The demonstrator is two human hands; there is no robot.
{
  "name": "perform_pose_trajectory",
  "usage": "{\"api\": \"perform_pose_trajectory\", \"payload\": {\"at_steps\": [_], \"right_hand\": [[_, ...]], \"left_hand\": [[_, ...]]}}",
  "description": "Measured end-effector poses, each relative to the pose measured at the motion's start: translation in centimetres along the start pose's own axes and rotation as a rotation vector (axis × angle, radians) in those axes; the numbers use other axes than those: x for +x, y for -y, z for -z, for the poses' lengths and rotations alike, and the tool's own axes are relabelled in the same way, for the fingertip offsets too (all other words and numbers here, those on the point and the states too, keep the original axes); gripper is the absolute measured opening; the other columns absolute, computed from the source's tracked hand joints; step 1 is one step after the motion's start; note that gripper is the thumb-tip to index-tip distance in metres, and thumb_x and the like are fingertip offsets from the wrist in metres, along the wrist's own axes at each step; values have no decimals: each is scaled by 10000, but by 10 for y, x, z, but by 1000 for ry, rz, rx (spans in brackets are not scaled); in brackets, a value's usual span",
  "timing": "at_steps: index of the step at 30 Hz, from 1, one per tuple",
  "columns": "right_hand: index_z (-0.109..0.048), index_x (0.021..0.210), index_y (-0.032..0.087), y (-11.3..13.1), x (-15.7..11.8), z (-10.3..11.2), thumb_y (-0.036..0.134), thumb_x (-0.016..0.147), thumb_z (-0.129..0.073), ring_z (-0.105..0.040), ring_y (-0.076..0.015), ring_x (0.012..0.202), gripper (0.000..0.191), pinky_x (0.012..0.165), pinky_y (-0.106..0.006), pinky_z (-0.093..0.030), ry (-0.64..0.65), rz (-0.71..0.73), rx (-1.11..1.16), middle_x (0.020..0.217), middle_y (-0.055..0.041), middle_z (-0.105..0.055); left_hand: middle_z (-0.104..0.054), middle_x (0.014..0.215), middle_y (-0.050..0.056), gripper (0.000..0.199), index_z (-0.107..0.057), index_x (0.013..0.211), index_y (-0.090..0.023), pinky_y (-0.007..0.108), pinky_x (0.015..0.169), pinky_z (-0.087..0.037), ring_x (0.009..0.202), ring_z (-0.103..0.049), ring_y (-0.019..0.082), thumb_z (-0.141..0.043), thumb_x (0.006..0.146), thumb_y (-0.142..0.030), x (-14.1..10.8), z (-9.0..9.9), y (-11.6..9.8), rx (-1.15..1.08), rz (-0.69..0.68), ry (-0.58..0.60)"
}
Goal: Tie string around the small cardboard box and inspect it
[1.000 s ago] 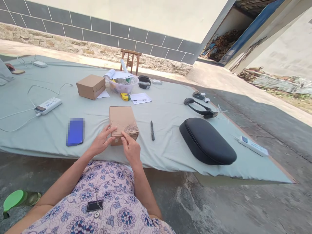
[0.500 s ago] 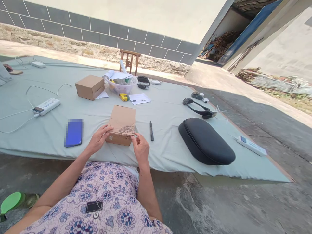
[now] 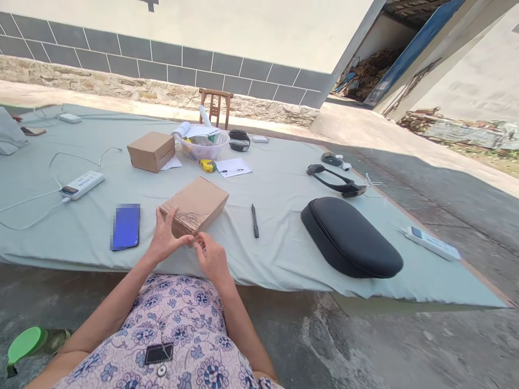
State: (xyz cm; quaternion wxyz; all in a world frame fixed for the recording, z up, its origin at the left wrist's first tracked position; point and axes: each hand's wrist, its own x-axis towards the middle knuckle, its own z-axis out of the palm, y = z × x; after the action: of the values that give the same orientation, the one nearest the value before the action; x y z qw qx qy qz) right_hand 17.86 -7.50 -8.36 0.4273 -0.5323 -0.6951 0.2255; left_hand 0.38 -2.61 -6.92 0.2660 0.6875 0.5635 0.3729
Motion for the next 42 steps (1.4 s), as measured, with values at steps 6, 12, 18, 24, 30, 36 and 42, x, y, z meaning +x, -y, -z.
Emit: {"api": "perform_pose_trajectory", "payload": {"at_steps": [6,12,18,24,30,36,42], "right_hand": [[-623,1197,210,0,-5,0,212,951,-446,-749,-204,914,302,785,-317,-580,7,60,-38,1009,-70,-779],[-672,1122,216,4,-6,-1,217,962,-478,-730,-182,843,252,718,-282,-570,-11,108,-44,992,-55,-779],[-684,928,219,11,-3,5,348,933,-631,-654,-186,803,139,755,-314,-547,-365,265,-153,862,-50,-705],[-662,1152,247,-4,2,10,549,845,-696,-477,-363,1318,432,1086,-563,-362,-517,255,-446,1316,-146,-566],[-578,1269,224,-29,8,39,656,851,-608,-413,-364,1391,603,1132,-584,-333,-570,57,-343,1403,-184,-511],[-566,1268,168,-51,9,53,624,909,-486,-610,-284,1152,586,947,-434,-520,-577,-200,17,1281,-180,-623],[-529,1288,157,-74,6,40,701,882,-447,-604,-276,1144,684,978,-439,-492,-610,-210,133,1258,-170,-627]], "left_hand": [[170,1640,285,1213,-274,1557,-186,634,1198,-212,1537,110,466,-862,586,-612,2,0,1,51,-2,34],[117,1650,270,1113,-294,1538,-197,627,1167,-305,1544,-21,481,-843,641,-562,4,4,9,63,-76,46],[117,1655,236,1084,-284,1548,-209,606,1185,-297,1551,-31,465,-824,668,-540,2,8,7,41,-156,211],[82,1665,203,1072,-292,1550,-217,564,1207,-289,1556,-72,441,-838,668,-491,0,13,4,12,-219,334],[48,1666,194,1062,-325,1535,-219,571,1198,-308,1546,-116,456,-849,649,-481,2,15,7,2,-239,346],[103,1668,171,1033,-335,1528,-239,569,1228,-238,1560,-24,440,-850,652,-427,2,16,9,-35,-200,381],[78,1679,159,995,-388,1501,-253,560,1220,-261,1563,1,429,-857,647,-454,4,16,10,-74,-189,367]]}}
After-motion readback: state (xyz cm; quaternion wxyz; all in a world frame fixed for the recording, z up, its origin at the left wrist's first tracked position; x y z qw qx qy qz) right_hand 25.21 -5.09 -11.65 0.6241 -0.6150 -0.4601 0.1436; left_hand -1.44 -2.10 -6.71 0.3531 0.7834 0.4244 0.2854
